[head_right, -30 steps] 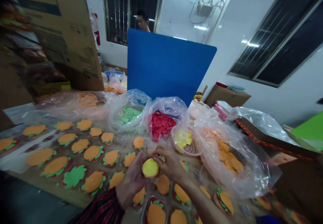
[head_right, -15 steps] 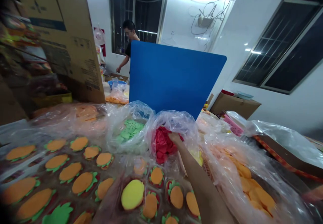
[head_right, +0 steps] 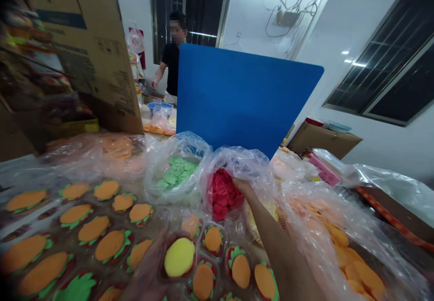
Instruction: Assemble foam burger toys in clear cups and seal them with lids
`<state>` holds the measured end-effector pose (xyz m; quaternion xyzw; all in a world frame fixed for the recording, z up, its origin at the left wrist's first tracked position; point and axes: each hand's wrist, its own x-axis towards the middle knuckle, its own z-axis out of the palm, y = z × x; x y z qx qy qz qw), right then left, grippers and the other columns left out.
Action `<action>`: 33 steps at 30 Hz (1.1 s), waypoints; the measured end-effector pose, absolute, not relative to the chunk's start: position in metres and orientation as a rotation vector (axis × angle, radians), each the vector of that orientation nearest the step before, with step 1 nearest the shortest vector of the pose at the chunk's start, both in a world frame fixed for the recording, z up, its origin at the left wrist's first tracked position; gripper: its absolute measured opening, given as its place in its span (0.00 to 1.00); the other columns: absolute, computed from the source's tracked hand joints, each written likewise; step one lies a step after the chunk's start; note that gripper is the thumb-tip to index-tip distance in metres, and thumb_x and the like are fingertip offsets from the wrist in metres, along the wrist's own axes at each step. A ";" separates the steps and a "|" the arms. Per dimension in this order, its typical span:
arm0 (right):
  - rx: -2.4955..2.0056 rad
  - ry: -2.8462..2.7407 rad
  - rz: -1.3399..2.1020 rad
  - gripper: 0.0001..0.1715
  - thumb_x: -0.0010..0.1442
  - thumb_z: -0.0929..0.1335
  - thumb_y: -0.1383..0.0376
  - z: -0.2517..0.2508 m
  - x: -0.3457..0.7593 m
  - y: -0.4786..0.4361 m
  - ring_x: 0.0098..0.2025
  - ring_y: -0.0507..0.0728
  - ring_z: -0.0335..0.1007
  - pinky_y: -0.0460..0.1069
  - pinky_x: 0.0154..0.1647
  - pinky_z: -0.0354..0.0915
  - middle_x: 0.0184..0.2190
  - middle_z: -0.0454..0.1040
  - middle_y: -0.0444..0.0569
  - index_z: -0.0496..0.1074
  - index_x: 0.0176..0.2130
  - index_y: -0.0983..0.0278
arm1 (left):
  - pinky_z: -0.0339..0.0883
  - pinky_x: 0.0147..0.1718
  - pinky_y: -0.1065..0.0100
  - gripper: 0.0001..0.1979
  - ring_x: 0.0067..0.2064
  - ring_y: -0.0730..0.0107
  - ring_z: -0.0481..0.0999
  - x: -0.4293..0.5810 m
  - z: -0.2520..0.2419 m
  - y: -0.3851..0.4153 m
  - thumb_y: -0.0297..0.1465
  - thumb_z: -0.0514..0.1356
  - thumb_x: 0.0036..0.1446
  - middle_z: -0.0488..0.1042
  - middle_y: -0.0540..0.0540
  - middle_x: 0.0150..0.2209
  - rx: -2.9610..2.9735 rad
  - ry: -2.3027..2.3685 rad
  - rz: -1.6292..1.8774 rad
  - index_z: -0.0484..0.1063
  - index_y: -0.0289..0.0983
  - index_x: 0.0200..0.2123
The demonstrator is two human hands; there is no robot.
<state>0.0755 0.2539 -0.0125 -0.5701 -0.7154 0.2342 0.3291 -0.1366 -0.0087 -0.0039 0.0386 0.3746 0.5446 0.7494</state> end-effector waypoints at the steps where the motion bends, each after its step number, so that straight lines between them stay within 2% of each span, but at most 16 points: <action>1: -1.499 -1.815 0.615 0.17 0.50 0.66 0.58 -0.010 0.077 0.250 0.58 0.64 0.58 0.62 0.60 0.49 0.46 0.73 0.51 0.72 0.40 0.60 | 0.66 0.26 0.65 0.22 0.26 0.65 0.73 -0.136 -0.003 -0.009 0.50 0.60 0.44 0.75 0.45 0.23 0.089 0.828 1.198 0.74 0.35 0.26; 3: -1.489 -1.709 0.638 0.21 0.49 0.66 0.56 -0.004 0.078 0.240 0.59 0.63 0.57 0.61 0.59 0.51 0.47 0.72 0.51 0.71 0.43 0.61 | 0.65 0.25 0.65 0.22 0.25 0.65 0.72 -0.135 -0.004 -0.009 0.50 0.62 0.42 0.74 0.45 0.23 0.105 0.817 1.217 0.74 0.34 0.27; 5: -1.462 -1.638 0.692 0.22 0.47 0.67 0.55 0.002 0.079 0.228 0.55 0.63 0.62 0.58 0.54 0.59 0.44 0.74 0.51 0.71 0.42 0.61 | 0.65 0.25 0.65 0.22 0.25 0.64 0.73 -0.133 -0.005 -0.008 0.49 0.64 0.39 0.74 0.45 0.23 0.123 0.793 1.227 0.74 0.34 0.27; 8: -1.423 -1.577 0.831 0.17 0.44 0.68 0.55 0.014 0.076 0.208 0.40 0.62 0.70 0.55 0.38 0.67 0.32 0.76 0.51 0.70 0.33 0.62 | 0.65 0.25 0.64 0.21 0.26 0.64 0.73 -0.131 -0.004 -0.008 0.47 0.64 0.39 0.74 0.44 0.24 0.151 0.768 1.203 0.73 0.33 0.26; 11: -1.371 -1.586 1.032 0.16 0.39 0.70 0.56 0.027 0.065 0.180 0.23 0.55 0.66 0.49 0.23 0.62 0.19 0.69 0.44 0.65 0.25 0.63 | 0.64 0.24 0.67 0.19 0.24 0.67 0.71 -0.130 -0.002 -0.010 0.45 0.64 0.42 0.72 0.46 0.23 0.146 0.763 1.245 0.72 0.33 0.26; 14: -1.294 -1.638 1.256 0.19 0.36 0.73 0.57 0.041 0.043 0.145 0.17 0.48 0.58 0.44 0.18 0.55 0.16 0.64 0.38 0.63 0.25 0.63 | 0.65 0.26 0.67 0.18 0.26 0.66 0.72 -0.130 -0.003 -0.011 0.46 0.61 0.47 0.73 0.45 0.24 0.116 0.730 1.269 0.71 0.34 0.29; 19: -1.051 -1.826 1.709 0.19 0.42 0.73 0.58 0.060 -0.002 0.086 0.19 0.46 0.57 0.42 0.20 0.50 0.19 0.65 0.37 0.63 0.29 0.64 | 0.67 0.33 0.62 0.19 0.29 0.65 0.73 -0.135 -0.008 -0.010 0.45 0.56 0.52 0.74 0.43 0.27 -0.005 0.583 1.334 0.70 0.33 0.33; 22: -0.990 -2.027 1.820 0.16 0.46 0.71 0.59 0.061 -0.027 0.063 0.20 0.47 0.58 0.42 0.21 0.51 0.20 0.65 0.38 0.63 0.30 0.64 | 0.67 0.36 0.61 0.20 0.31 0.64 0.74 -0.140 -0.005 -0.012 0.46 0.54 0.54 0.75 0.43 0.28 -0.047 0.466 1.373 0.70 0.33 0.34; 25: -0.932 -2.236 1.638 0.12 0.48 0.69 0.64 0.060 -0.044 0.051 0.22 0.48 0.59 0.43 0.23 0.53 0.21 0.65 0.38 0.62 0.31 0.64 | 0.67 0.37 0.61 0.22 0.32 0.62 0.75 -0.146 -0.001 -0.017 0.47 0.52 0.55 0.75 0.43 0.26 -0.051 0.417 1.382 0.71 0.32 0.31; 28: -0.853 -2.405 1.354 0.09 0.50 0.66 0.68 0.066 -0.052 0.045 0.26 0.49 0.62 0.43 0.26 0.58 0.26 0.66 0.40 0.63 0.34 0.63 | 0.67 0.38 0.60 0.21 0.33 0.62 0.75 -0.155 -0.001 -0.023 0.46 0.53 0.55 0.75 0.44 0.27 -0.045 0.392 1.396 0.72 0.32 0.32; 31: -0.723 -2.632 1.249 0.08 0.51 0.66 0.70 0.077 -0.053 0.042 0.30 0.50 0.65 0.44 0.28 0.62 0.32 0.69 0.44 0.66 0.35 0.63 | 0.67 0.38 0.60 0.21 0.35 0.62 0.76 -0.164 -0.004 -0.026 0.46 0.54 0.54 0.76 0.43 0.29 -0.042 0.387 1.391 0.72 0.32 0.34; 33: -0.632 -2.761 1.165 0.07 0.50 0.67 0.72 0.082 -0.053 0.040 0.37 0.52 0.67 0.46 0.34 0.64 0.39 0.69 0.47 0.69 0.33 0.64 | 0.67 0.38 0.60 0.21 0.35 0.61 0.76 -0.169 -0.006 -0.028 0.46 0.54 0.54 0.77 0.42 0.31 -0.041 0.389 1.377 0.72 0.32 0.34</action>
